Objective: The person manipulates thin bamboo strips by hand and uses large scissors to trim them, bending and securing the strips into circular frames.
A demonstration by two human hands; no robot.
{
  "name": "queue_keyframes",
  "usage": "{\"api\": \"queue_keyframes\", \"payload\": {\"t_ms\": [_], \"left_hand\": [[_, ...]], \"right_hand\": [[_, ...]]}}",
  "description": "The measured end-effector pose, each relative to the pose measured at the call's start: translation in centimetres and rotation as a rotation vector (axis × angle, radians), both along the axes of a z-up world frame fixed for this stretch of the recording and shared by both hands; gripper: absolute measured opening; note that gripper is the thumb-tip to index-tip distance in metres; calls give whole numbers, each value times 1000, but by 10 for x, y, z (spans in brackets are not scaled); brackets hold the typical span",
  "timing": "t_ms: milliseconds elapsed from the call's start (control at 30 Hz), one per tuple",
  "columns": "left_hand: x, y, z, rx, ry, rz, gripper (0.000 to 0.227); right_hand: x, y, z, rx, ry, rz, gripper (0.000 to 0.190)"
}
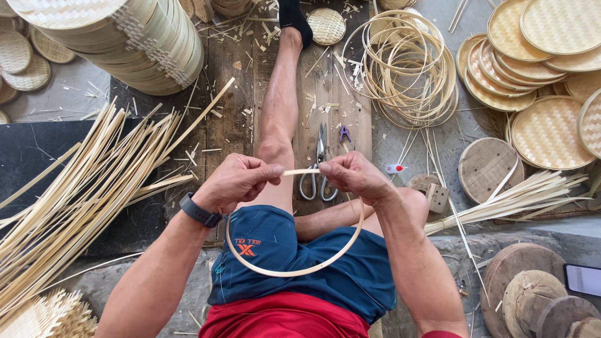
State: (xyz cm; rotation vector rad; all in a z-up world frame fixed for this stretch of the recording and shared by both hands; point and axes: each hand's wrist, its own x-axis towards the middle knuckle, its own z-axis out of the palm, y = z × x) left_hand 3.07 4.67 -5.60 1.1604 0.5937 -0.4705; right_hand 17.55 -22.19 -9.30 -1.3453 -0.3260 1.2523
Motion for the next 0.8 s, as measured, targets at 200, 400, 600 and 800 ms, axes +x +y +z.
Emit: {"api": "queue_keyframes", "payload": {"t_ms": [200, 400, 600, 800], "left_hand": [[-17, 7, -19, -253, 75, 141, 35], [-10, -24, -41, -351, -45, 186, 25], [-15, -41, -48, -535, 126, 197, 34], [-14, -28, -70, -667, 146, -49, 66]], "right_hand": [[-19, 9, 22, -68, -504, -305, 33], [-50, 45, 55, 134, -1682, -159, 41], [-55, 62, 54, 191, -1721, 90, 45], [-67, 68, 37, 221, -1746, 102, 32]]}}
